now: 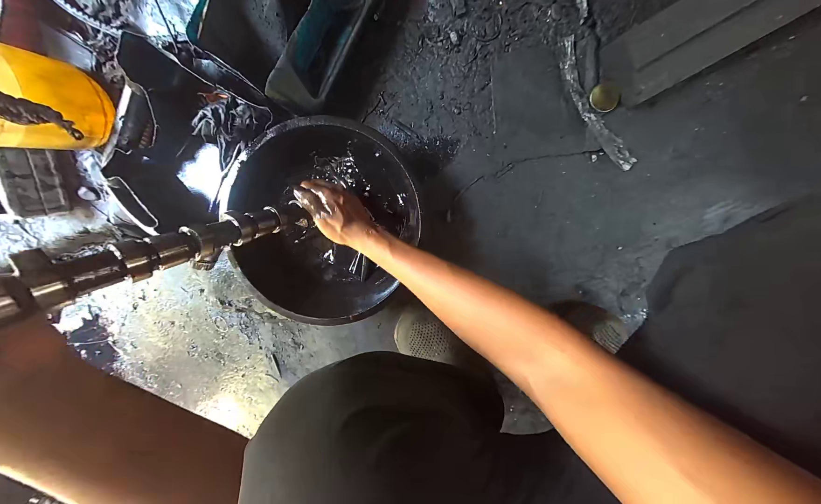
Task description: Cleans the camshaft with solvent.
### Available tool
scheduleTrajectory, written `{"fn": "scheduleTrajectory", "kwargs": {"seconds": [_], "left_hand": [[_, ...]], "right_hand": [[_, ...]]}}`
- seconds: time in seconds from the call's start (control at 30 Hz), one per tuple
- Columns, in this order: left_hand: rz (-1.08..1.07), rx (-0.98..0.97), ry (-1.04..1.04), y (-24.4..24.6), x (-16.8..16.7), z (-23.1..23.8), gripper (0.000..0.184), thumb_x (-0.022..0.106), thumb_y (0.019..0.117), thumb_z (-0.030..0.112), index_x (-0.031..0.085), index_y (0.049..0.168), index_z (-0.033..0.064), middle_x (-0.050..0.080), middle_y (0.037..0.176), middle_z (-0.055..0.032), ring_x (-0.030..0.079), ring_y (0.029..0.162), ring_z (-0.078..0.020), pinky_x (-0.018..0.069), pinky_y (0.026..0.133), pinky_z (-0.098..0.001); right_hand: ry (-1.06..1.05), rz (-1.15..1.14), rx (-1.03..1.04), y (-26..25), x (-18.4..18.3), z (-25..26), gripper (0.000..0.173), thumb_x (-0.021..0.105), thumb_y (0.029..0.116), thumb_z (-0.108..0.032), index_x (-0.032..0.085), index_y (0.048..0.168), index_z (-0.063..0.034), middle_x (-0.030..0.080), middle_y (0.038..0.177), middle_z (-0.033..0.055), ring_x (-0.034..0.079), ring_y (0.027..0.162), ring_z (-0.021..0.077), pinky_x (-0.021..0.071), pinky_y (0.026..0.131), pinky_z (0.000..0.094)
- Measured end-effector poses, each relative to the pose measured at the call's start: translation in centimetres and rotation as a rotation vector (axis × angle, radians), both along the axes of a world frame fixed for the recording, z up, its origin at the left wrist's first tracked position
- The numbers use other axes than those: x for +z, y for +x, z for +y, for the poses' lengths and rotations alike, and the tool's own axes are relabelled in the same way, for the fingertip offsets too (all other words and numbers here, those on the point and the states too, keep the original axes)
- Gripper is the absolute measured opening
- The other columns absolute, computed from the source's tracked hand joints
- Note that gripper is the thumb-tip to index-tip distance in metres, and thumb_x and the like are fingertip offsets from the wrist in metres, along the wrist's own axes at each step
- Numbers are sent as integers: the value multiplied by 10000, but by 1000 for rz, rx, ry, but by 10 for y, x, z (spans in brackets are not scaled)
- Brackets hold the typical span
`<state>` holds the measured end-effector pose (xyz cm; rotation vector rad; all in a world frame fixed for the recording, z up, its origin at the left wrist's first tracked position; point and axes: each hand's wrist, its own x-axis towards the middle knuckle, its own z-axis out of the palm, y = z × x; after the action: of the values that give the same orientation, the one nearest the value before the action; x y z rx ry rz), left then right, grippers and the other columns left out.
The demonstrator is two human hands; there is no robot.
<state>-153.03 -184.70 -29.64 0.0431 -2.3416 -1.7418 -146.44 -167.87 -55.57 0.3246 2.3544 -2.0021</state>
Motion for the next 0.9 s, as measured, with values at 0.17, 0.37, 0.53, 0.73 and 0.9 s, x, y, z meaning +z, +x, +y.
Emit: {"fn": "scheduleTrajectory", "kwargs": {"seconds": [0.17, 0.37, 0.53, 0.73, 0.9], "left_hand": [[127, -510, 48, -14, 2, -7, 213, 633, 841, 69, 620, 681, 209, 593, 619, 91, 585, 599, -31, 509, 654, -175], [73, -136, 78, -1, -1, -4, 338, 303, 902, -54, 453, 656, 123, 495, 522, 19, 562, 535, -111, 537, 633, -252], [72, 298, 117, -11, -21, -24, 290, 288, 1053, 6, 471, 843, 87, 512, 588, 4, 588, 554, -113, 559, 590, -253], [53, 371, 125, -13, -26, -33, 225, 326, 1000, -80, 457, 878, 55, 533, 654, -39, 597, 614, -151, 567, 634, -288], [82, 354, 113, -12, -24, -30, 180, 412, 961, -118, 477, 895, 36, 551, 683, -71, 615, 644, -194, 579, 639, -338]], "right_hand": [[-169, -239, 188, -40, 2, 25, 472, 414, 1109, -312, 690, 1073, 70, 688, 1121, 255, 656, 1102, 373, 489, 953, 581], [-131, -376, -138, -43, 11, 29, 554, 357, 1113, -415, 673, 1060, 37, 695, 1078, 228, 676, 1069, 358, 520, 904, 575], [378, -225, -49, 3, -7, 45, 535, 378, 1087, -378, 552, 1417, 5, 525, 1453, 242, 527, 1356, 360, 449, 1112, 502], [386, -383, 181, 32, -17, 30, 591, 608, 954, -13, 436, 1518, 12, 385, 1593, 235, 431, 1451, 371, 412, 1161, 497], [-126, -386, -313, 24, -4, 40, 366, 518, 1020, -105, 630, 1359, -27, 679, 1265, 220, 631, 1222, 344, 481, 1049, 535]]}}
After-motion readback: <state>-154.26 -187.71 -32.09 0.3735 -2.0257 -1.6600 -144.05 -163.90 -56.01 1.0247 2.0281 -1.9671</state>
